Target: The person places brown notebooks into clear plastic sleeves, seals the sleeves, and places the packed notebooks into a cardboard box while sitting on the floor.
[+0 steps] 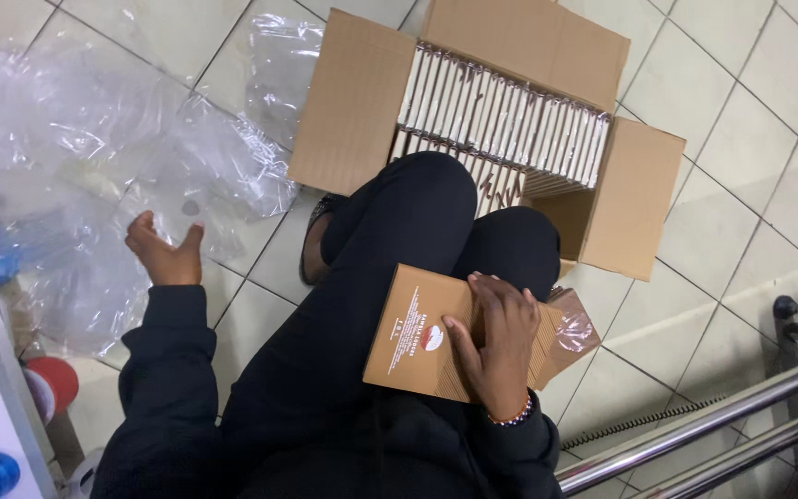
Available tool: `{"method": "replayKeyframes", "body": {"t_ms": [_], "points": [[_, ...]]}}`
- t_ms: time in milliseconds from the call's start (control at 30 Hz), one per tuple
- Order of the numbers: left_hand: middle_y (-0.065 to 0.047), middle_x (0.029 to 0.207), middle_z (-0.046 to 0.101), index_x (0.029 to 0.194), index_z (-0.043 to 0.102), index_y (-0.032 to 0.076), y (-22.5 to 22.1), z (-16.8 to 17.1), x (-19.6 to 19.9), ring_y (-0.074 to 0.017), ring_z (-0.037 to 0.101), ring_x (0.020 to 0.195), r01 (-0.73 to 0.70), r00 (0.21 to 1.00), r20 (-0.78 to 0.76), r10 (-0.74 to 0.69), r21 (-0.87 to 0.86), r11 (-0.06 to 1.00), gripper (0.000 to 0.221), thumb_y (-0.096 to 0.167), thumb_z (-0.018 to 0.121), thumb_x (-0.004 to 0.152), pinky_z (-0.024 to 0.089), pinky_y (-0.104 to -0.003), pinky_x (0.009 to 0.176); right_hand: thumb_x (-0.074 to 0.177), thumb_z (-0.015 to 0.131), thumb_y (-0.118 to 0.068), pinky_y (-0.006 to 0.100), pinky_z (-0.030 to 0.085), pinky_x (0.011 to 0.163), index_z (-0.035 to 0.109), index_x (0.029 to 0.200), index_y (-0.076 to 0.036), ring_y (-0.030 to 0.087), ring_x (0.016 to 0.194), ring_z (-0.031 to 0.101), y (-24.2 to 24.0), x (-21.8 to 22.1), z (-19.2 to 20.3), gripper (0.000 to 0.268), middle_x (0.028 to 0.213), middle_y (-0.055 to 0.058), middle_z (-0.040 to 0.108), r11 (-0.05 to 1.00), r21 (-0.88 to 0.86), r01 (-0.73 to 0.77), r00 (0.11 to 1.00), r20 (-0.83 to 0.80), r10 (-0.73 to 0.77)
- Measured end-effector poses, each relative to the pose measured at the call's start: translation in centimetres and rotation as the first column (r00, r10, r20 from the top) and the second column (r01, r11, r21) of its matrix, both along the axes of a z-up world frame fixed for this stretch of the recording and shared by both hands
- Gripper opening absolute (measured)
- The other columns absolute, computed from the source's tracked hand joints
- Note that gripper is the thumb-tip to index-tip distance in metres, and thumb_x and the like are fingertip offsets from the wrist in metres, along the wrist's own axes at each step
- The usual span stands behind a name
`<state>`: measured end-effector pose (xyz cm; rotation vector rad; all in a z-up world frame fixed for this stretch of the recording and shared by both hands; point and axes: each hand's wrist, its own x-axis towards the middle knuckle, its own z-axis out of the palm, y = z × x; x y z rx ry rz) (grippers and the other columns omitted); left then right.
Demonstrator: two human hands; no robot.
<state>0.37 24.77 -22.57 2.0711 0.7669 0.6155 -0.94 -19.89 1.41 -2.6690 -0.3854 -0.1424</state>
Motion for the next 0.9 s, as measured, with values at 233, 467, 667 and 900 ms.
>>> {"method": "replayKeyframes", "body": {"t_ms": [233, 467, 667, 900], "points": [[-0.017, 0.147, 0.033, 0.152, 0.032, 0.006, -0.8, -14.4, -2.9, -0.0406, 0.042, 0.134, -0.246, 0.647, -0.757, 0.091, -0.094, 0.965, 0.111, 0.042, 0.095, 0.067, 0.04, -0.058, 0.107, 0.097, 0.065, -0.039, 0.047, 0.026, 0.118, 0.059, 0.137, -0.012, 0.025, 0.131, 0.057, -0.1, -0.3, -0.4, 0.049, 0.136, 0.005, 0.062, 1.0, -0.009, 0.007, 1.0, 0.025, -0.006], [-0.019, 0.143, 0.052, 0.15, 0.052, 0.019, -0.3, -21.8, -6.6, -0.0311, 0.052, 0.138, -0.431, 0.878, -0.423, 0.222, -0.902, -0.015, 0.054, 0.03, 0.032, 0.101, 0.052, -0.044, 0.109, 0.098, 0.061, -0.041, 0.05, 0.026, 0.119, 0.06, 0.135, -0.01, 0.025, 0.13, 0.057, 0.0, -0.3, -0.4, 0.048, 0.136, 0.006, 0.063, 0.999, -0.038, 0.026, 1.0, 0.015, -0.025], [-0.01, 0.153, 0.052, 0.155, 0.041, 0.015, 0.3, -16.4, -3.9, -0.0212, 0.057, 0.138, -0.323, 0.81, -0.352, 0.47, -0.935, -0.143, 0.079, 0.037, 0.072, 0.086, 0.05, -0.036, 0.11, 0.099, 0.061, -0.041, 0.053, 0.031, 0.113, 0.06, 0.133, -0.009, 0.029, 0.125, 0.059, -0.2, 0.0, -0.5, 0.047, 0.134, 0.009, 0.065, 0.998, -0.063, 0.01, 0.999, 0.034, -0.008], [0.002, 0.093, 0.059, 0.104, 0.067, 0.015, 1.7, -15.7, -1.6, -0.014, 0.064, 0.095, -0.272, 0.823, -0.252, 0.51, -0.962, -0.037, 0.022, 0.024, 0.08, 0.089, 0.056, -0.034, 0.096, 0.099, 0.06, -0.04, 0.051, 0.031, 0.114, 0.061, 0.132, -0.008, 0.029, 0.124, 0.058, 0.1, 0.1, -0.4, 0.045, 0.133, 0.01, 0.065, 0.998, -0.065, 0.01, 0.999, 0.044, -0.007]]}}
